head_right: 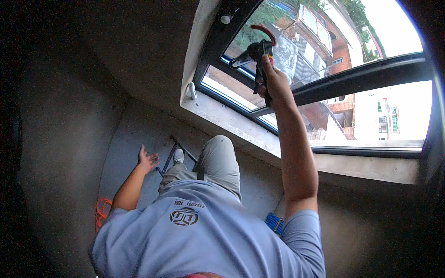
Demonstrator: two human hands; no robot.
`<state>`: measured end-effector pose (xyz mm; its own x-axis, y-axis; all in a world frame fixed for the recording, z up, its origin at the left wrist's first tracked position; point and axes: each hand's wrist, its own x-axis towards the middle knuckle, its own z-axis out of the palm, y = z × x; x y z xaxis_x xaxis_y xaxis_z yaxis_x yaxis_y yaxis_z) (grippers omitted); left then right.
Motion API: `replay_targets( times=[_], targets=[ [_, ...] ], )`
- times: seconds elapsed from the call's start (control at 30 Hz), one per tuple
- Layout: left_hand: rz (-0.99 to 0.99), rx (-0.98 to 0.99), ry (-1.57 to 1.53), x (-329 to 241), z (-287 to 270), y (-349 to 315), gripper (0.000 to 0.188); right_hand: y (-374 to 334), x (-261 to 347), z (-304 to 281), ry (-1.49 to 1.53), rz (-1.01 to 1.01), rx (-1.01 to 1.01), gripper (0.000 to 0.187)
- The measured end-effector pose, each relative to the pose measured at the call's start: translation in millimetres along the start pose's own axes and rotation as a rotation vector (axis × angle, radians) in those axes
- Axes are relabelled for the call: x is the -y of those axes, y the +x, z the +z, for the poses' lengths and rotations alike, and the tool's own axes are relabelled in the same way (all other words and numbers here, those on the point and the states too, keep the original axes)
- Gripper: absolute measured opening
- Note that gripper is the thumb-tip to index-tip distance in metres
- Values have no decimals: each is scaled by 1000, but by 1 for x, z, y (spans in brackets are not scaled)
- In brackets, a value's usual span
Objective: The person walks through a room under renovation, climbs a stepladder, and uses a caulking gun to apply sealant along the edges of a window frame. They prepare the tool, position it, and apply a continuous bead of sealant along the window perimeter.
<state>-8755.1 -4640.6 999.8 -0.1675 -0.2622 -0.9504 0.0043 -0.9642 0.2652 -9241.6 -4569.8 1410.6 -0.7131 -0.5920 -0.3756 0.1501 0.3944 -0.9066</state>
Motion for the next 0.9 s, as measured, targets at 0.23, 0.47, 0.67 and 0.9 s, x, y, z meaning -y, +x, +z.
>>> replay_targets(
  times=[0.23,0.47,0.67,0.9],
  targets=[
    [100,-37,-124,24,-41,3,99,16,24,26,-138,-23,145,55],
    [257,184,109,56,52,0,46,-57,-32,38,-129,23,356,54],
    [99,426,-92,85,93,-77,78,-126,-104,18,-186,250,668,41],
    [434,351,-797,96,106,-135,77,-120,-230,9,-45,185,1277,55]
  ],
)
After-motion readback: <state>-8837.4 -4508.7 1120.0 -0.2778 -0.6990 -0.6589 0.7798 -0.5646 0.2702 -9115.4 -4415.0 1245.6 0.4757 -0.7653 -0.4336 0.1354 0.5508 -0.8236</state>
